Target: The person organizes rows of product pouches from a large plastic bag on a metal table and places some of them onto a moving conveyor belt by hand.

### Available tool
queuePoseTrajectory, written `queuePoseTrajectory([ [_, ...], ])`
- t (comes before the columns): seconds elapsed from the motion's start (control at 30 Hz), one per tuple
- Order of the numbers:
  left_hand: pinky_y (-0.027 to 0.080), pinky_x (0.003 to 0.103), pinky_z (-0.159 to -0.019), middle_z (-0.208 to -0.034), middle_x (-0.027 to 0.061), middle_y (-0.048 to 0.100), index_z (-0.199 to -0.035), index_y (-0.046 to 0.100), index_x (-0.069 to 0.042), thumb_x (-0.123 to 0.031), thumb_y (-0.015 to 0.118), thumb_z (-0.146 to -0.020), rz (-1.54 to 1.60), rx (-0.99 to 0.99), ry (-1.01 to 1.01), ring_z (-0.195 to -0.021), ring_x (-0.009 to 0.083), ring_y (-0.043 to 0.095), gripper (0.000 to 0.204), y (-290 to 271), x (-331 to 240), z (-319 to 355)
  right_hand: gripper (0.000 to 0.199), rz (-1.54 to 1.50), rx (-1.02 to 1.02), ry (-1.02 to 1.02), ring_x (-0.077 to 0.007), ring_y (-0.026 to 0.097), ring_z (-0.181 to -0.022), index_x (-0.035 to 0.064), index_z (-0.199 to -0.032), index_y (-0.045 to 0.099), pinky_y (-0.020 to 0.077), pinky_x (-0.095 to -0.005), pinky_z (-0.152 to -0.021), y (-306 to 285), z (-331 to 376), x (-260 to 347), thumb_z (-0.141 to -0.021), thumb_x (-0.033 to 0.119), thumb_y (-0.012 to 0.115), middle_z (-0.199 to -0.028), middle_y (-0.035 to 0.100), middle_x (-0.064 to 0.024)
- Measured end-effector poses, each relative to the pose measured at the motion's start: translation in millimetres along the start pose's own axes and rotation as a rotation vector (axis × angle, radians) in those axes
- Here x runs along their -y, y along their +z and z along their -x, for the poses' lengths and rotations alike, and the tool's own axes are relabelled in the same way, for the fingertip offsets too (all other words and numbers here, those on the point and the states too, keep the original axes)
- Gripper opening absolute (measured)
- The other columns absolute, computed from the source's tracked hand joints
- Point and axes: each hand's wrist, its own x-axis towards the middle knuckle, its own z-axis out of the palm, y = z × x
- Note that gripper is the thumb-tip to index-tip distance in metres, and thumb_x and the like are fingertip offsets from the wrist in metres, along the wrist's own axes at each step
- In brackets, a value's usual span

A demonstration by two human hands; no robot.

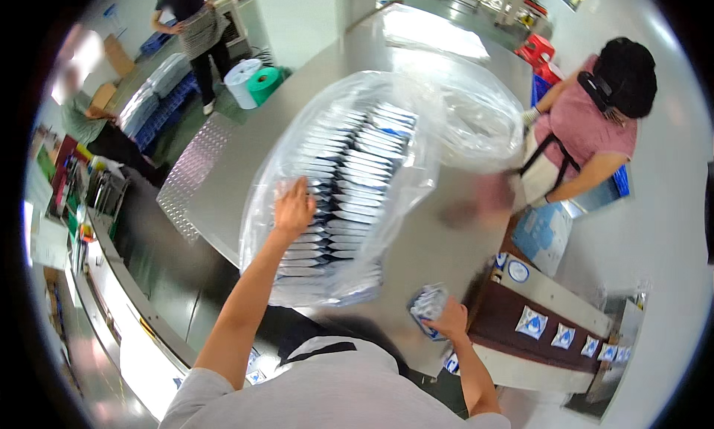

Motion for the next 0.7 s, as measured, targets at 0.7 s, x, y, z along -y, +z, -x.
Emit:
queuePoseTrajectory([
  [0.7, 0.041, 0.048, -0.091, -0.111, 0.0325, 0.054, -0.122, 0.048, 0.002, -0.027, 0.031, -0.096, 0.098, -0.287, 0.128, -0.107, 0.044, 0.051, 0.043, 19.9, 91.4, -74.9, 0.099, 0.413, -0.602, -0.943, -0.0296, 0.045, -0.113, 0.0021, -0.137, 0.03, 0.0284, -0.0496, -0.095, -123.8, -238.9, 414.1, -0.065, 0.057, 0.07, -0.121, 0.049, -0.0151],
])
